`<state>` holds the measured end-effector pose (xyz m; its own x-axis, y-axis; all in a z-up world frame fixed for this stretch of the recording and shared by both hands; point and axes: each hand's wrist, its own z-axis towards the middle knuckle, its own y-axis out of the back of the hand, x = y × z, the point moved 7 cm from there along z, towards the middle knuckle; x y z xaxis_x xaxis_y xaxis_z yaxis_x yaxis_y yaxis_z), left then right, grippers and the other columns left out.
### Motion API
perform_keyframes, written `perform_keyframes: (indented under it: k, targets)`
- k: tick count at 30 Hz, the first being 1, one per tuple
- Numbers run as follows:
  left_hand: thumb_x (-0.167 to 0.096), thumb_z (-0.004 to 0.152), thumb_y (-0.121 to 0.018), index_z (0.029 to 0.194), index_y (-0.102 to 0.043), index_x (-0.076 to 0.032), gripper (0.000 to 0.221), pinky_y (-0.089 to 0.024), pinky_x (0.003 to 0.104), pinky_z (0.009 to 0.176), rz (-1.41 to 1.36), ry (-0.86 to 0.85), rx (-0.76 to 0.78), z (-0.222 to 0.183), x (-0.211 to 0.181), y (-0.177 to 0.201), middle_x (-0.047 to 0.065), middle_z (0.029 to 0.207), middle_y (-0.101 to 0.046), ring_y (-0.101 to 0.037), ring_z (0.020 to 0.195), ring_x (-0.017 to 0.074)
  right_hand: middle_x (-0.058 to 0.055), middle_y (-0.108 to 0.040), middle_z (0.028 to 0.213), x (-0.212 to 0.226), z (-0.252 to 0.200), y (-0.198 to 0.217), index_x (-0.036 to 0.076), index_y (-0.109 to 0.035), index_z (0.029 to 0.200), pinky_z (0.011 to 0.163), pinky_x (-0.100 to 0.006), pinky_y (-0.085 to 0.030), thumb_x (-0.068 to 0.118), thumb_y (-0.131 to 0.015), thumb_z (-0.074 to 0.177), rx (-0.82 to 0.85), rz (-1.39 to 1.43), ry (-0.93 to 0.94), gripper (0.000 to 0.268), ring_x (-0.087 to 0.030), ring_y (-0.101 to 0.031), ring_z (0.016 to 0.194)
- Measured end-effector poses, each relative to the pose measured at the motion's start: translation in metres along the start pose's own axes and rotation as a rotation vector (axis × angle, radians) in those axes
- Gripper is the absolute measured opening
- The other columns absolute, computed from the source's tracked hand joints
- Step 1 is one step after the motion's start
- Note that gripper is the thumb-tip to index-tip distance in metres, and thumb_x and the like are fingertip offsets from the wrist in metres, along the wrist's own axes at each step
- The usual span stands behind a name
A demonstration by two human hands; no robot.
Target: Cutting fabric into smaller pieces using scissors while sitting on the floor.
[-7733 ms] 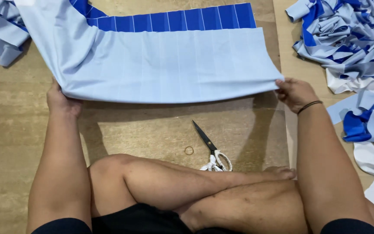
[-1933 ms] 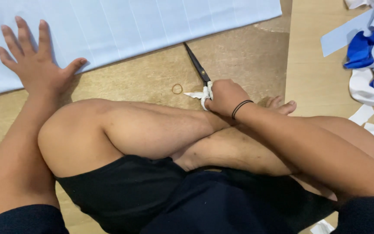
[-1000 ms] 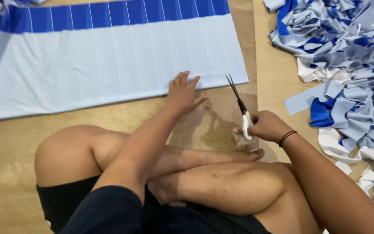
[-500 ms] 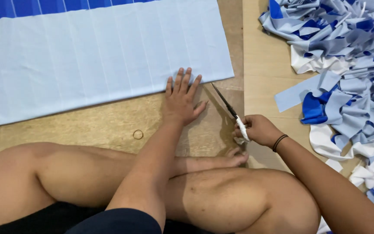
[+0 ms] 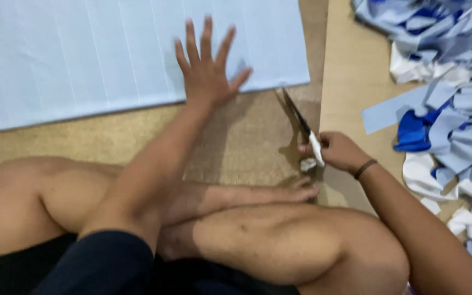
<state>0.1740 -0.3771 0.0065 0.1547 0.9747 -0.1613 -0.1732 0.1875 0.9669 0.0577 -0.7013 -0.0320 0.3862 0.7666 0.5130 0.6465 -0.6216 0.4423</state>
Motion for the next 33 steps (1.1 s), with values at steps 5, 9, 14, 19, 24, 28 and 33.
perform_keyframes:
  k: [5,9,14,19,24,28,33]
  targets:
    - [-0.088,0.096,-0.046,0.171,-0.023,-0.031,0.097,0.002,0.077,0.122,0.002,0.115,0.073,0.061,0.062,0.022,0.016,0.174,-0.010,0.001,0.158,0.0477,-0.009,-0.077,0.083,0.021,-0.013,0.009,0.002,-0.080,0.093,0.073,-0.033,-0.053,0.051,-0.082,0.076,-0.020,-0.050,-0.048,0.052,-0.016,-0.068,0.078]
    - [-0.094,0.079,-0.047,0.167,-0.020,-0.036,0.109,0.005,0.081,0.117,0.036,0.239,0.332,0.035,0.089,0.023,0.011,0.172,-0.013,0.002,0.157,0.0481,-0.010,-0.078,0.083,0.010,-0.011,0.002,0.001,-0.080,0.093,0.072,-0.035,-0.054,0.050,-0.081,0.077,0.020,-0.038,-0.098,0.052,-0.018,-0.068,0.078]
    - [-0.101,0.072,-0.043,0.167,-0.017,-0.039,0.117,0.008,0.081,0.118,0.084,0.250,0.298,0.045,0.106,0.009,0.008,0.176,-0.002,0.007,0.158,0.0451,-0.012,-0.076,0.084,0.005,-0.004,0.003,0.001,-0.077,0.097,0.070,-0.035,-0.052,0.046,-0.083,0.076,0.023,-0.017,-0.110,0.051,-0.019,-0.065,0.077]
    - [-0.105,0.064,-0.038,0.166,-0.013,-0.042,0.123,0.010,0.080,0.115,0.090,0.311,0.357,0.036,0.113,0.010,0.005,0.174,0.005,0.014,0.156,0.0434,-0.012,-0.078,0.084,-0.006,0.003,0.001,0.001,-0.077,0.101,0.071,-0.035,-0.052,0.043,-0.083,0.075,0.047,-0.036,-0.169,0.050,-0.020,-0.067,0.078]
    - [-0.106,0.061,-0.037,0.165,-0.011,-0.046,0.122,0.011,0.079,0.117,0.040,0.284,0.377,0.037,0.104,0.002,0.002,0.174,0.005,0.014,0.157,0.0391,-0.012,-0.078,0.084,-0.018,0.004,0.002,0.001,-0.077,0.101,0.072,-0.035,-0.053,0.042,-0.083,0.075,0.014,-0.004,-0.189,0.049,-0.020,-0.068,0.079]
    - [-0.106,0.064,-0.038,0.167,-0.012,-0.044,0.123,0.011,0.079,0.118,0.023,0.255,0.343,0.037,0.104,0.000,0.003,0.176,0.004,0.014,0.158,0.0395,-0.011,-0.077,0.083,-0.007,-0.004,0.005,0.001,-0.076,0.100,0.072,-0.034,-0.053,0.043,-0.083,0.076,-0.001,-0.011,-0.176,0.049,-0.019,-0.067,0.078]
    - [-0.106,0.060,-0.038,0.165,-0.012,-0.044,0.124,0.012,0.079,0.115,0.042,0.261,0.334,0.040,0.107,-0.004,0.004,0.174,0.006,0.016,0.156,0.0395,-0.010,-0.076,0.082,0.003,-0.007,0.001,0.001,-0.076,0.098,0.068,-0.034,-0.051,0.044,-0.083,0.075,0.032,0.050,-0.173,0.049,-0.018,-0.065,0.075]
